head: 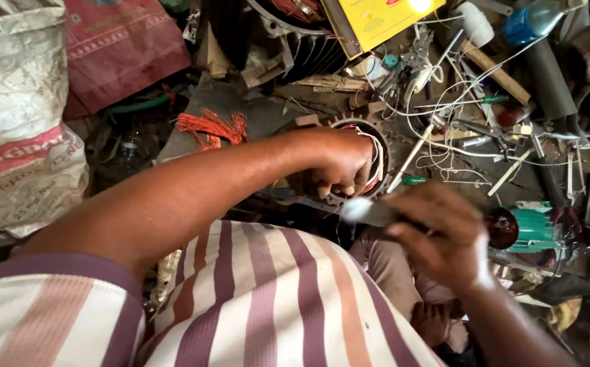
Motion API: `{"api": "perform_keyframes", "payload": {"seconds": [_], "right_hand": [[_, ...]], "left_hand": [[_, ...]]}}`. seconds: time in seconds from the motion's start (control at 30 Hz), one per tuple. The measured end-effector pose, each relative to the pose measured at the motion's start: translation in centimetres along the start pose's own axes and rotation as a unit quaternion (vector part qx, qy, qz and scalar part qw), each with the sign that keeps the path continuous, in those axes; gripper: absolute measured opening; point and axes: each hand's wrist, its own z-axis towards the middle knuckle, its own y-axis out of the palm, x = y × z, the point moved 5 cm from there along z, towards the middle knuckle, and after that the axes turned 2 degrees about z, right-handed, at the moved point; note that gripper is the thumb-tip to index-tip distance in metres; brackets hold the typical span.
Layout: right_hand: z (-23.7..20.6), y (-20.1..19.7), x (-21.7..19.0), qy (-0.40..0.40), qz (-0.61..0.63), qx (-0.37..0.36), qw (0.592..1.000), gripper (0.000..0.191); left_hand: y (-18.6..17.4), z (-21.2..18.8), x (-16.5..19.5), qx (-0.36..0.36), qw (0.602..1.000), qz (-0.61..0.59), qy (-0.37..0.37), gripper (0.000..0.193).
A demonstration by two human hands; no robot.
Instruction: The person winds insulated copper wire by hand into the slots of an electric motor stator, pressing each coil turn into place around the stator core. They use combination pliers to grip and position the wire and a flat blade to trim and tuck the wire ends, working turn by turn around the stator.
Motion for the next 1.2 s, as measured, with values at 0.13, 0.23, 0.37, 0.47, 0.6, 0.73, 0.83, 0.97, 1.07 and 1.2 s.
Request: {"api": "perform_keyframes", "payload": {"seconds": [0.13, 0.23, 0.37, 0.47, 0.6, 0.73, 0.83, 0.97, 1.07, 1.2], "right_hand": [[-1.3, 1.3, 1.3, 0.148, -0.109, 0.126, 0.975, 0.044], [-2.5, 5.3, 1.8, 0.178, -0.041, 0.136, 0.974, 0.059], [-3.5, 8.4, 3.0, 0.176, -0.018, 0.227, 0.958, 0.050], [-4.1, 9.4, 3.3, 0.187, -0.020, 0.265, 0.946, 0.043], [-4.5, 9.4, 2.8, 0.210, 0.006, 0.289, 0.934, 0.035], [-5.2, 6.7, 0.3, 0.146, 0.095, 0.312, 0.934, 0.031], [-7.0, 3.3, -1.0, 0.199, 0.041, 0.303, 0.931, 0.032], [-7.7, 3.5, 0.6, 0.264, 0.118, 0.273, 0.917, 0.035], [-8.2, 5.9, 0.6, 0.268, 0.004, 0.203, 0.942, 0.027], [-8.7, 8.3, 1.1, 0.267, 0.055, 0.188, 0.944, 0.023]], "left_hand": [[0.0, -0.2, 0.7, 0.000, 0.992, 0.043, 0.119, 0.016], [0.0, -0.1, -1.2, 0.048, 0.998, -0.033, -0.002, 0.009], [0.0, 0.7, -1.6, 0.071, 0.996, 0.041, 0.041, 0.016], [-0.2, 1.0, -1.0, 0.097, 0.986, 0.101, 0.086, 0.022], [0.1, 0.5, -1.2, 0.069, 0.997, 0.031, -0.015, 0.017], [0.0, -0.8, -0.2, 0.066, 0.997, 0.047, -0.013, 0.018], [0.1, -1.2, 0.6, 0.052, 0.998, 0.030, 0.026, 0.020], [0.3, -1.3, 0.9, 0.047, 0.998, 0.024, 0.038, 0.020], [0.5, -1.6, 0.8, 0.054, 0.998, 0.008, 0.018, 0.018], [0.6, -1.6, 0.6, 0.055, 0.998, 0.024, 0.004, 0.021]]}}
